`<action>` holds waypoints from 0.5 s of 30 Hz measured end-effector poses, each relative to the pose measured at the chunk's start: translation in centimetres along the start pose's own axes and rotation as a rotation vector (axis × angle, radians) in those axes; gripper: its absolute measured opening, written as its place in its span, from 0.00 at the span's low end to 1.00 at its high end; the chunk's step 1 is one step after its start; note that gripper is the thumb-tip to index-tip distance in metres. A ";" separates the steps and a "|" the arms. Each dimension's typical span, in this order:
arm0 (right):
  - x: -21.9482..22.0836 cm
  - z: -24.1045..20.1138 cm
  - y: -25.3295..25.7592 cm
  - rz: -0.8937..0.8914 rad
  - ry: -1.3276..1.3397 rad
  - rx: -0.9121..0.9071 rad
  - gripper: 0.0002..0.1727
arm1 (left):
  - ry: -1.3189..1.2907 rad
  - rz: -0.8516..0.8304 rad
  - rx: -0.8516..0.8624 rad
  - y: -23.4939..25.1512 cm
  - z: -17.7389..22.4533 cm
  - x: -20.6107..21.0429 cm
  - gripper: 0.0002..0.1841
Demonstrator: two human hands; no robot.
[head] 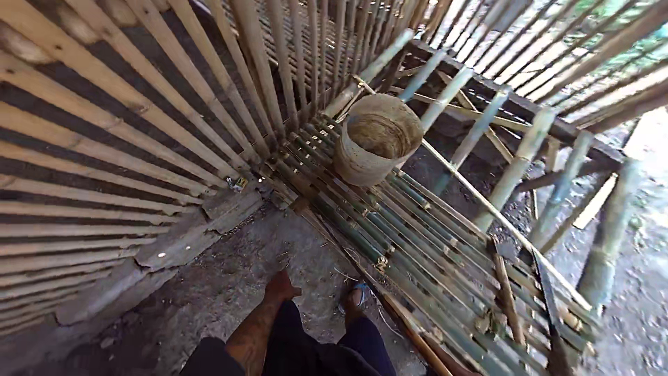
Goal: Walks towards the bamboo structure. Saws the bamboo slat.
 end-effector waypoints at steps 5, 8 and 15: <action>-5.0 -1.1 9.1 -0.150 -0.095 -0.074 0.32 | -0.203 0.170 -0.109 1.3 5.9 -4.4 0.65; -6.4 -1.6 12.9 -0.204 -0.128 -0.084 0.32 | -0.288 0.245 -0.155 2.5 8.1 -8.0 0.65; -6.0 -3.4 18.3 -0.251 -0.121 0.033 0.31 | -0.518 0.425 -0.165 8.1 7.3 -14.7 0.40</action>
Point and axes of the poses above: each hand's wrist, its own y-axis towards the middle knuckle, its own x-axis out of the palm, z = x × y, the point moved 4 cm from there along y, towards the middle knuckle, and after that the axes turned 15 degrees about y, right-handed, at the moved point
